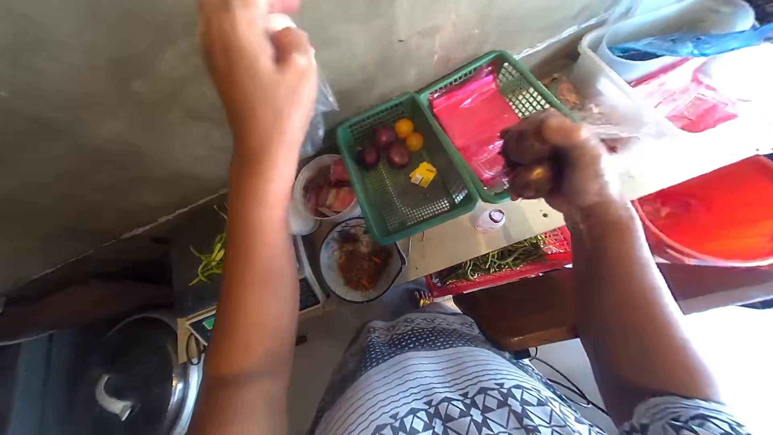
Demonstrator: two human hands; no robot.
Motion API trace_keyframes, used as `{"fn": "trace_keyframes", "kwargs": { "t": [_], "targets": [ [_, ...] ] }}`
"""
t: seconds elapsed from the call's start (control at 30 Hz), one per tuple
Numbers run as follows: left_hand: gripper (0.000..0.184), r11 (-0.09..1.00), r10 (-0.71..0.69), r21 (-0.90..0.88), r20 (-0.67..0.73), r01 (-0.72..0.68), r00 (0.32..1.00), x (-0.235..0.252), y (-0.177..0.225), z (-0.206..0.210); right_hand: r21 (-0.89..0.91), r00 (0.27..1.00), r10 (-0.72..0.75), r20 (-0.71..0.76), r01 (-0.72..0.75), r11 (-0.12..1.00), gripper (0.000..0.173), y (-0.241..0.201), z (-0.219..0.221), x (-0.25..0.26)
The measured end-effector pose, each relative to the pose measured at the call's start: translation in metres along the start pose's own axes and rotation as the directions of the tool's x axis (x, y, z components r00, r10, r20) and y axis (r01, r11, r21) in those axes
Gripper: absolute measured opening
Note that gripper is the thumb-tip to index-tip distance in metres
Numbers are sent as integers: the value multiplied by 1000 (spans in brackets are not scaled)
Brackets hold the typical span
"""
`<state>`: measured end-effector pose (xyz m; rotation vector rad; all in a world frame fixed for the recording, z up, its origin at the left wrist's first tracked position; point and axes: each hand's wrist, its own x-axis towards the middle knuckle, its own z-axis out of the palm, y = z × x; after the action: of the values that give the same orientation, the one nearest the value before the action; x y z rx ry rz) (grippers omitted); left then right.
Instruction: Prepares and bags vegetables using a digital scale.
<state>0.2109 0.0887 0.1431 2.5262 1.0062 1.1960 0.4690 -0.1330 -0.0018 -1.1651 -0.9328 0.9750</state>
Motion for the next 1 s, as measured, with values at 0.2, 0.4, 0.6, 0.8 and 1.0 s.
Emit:
{"fn": "trace_keyframes", "kwargs": {
  "t": [0.2,0.4,0.6,0.8,1.0],
  "targets": [
    [26,966,-49,-252,66,64,997,-106,-27,-92,-706,948,224,224,-1,709,44,26,106,65],
    [32,836,-258,-435,229,335,939,-205,-28,-129,-943,910,375,175,45,330,51,57,155,106],
    [69,508,-536,-670,245,541,807,-264,-37,-132,-954,959,139,246,214,211,49,18,176,80],
    [66,332,-609,-760,279,558,742,-282,-34,-124,-413,784,62,617,256,874,35,-23,231,17],
    [64,530,-600,-625,202,574,774,-285,-29,-113,-84,683,174,709,-163,983,22,18,290,-24]
  ]
}}
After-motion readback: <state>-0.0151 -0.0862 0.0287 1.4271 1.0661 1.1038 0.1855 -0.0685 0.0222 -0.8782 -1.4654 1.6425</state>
